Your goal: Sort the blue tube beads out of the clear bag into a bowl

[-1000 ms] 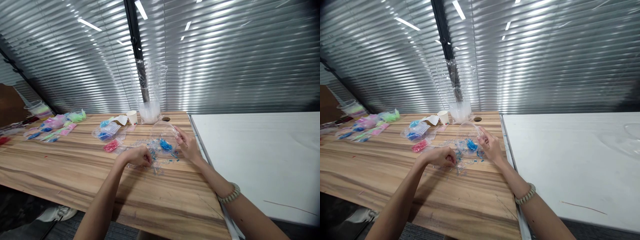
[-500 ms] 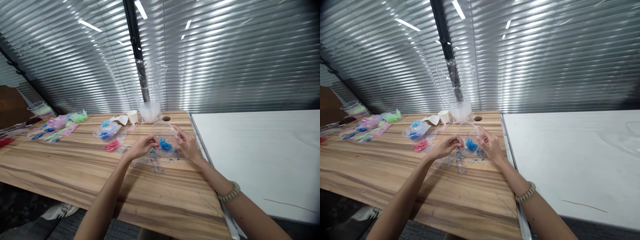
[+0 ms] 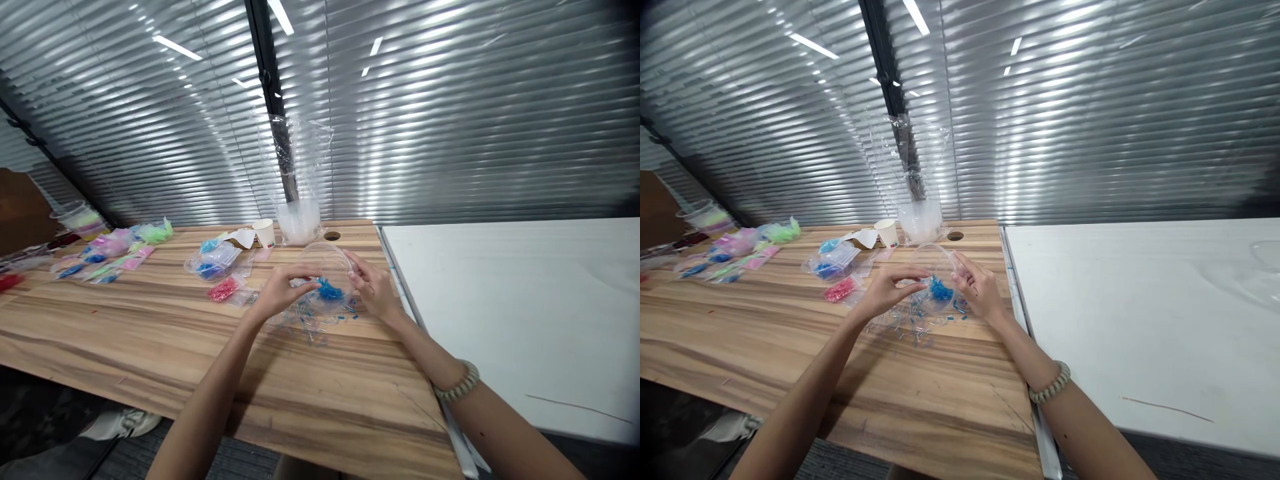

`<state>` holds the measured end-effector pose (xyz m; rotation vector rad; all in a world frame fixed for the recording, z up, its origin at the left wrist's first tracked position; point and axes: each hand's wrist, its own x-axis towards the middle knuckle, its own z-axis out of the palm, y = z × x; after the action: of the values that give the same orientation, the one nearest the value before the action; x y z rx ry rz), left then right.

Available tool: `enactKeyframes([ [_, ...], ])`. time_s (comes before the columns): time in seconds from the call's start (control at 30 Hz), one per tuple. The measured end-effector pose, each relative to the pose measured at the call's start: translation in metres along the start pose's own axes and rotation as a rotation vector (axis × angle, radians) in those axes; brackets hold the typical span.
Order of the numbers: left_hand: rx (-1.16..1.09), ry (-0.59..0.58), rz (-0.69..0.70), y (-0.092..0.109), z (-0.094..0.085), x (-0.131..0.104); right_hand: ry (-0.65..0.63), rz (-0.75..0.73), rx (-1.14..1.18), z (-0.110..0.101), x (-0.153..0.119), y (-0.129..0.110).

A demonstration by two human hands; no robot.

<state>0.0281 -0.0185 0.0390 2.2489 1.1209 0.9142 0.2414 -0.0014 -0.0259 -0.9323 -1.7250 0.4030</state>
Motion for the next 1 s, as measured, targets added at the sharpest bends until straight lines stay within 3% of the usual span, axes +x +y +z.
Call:
enactKeyframes([
  [0.17,-0.032,-0.536,-0.232,-0.012,-0.02,-0.006,0.071,0.084,0.008,-0.002,0.001,-0.001],
  [0.23,-0.008,-0.611,-0.296,-0.02,-0.019,-0.007,0.072,0.083,0.003,-0.002,0.001,-0.001],
  [0.37,0.041,-0.607,-0.332,-0.03,-0.014,-0.008,0.063,0.045,-0.006,-0.001,0.001,0.0],
  [0.67,0.017,-0.642,-0.39,-0.032,-0.017,-0.009,0.041,0.012,-0.017,-0.002,0.001,-0.001],
  [1.0,0.078,-0.603,-0.322,-0.03,-0.016,-0.008,0.043,-0.024,-0.022,-0.001,0.001,0.0],
])
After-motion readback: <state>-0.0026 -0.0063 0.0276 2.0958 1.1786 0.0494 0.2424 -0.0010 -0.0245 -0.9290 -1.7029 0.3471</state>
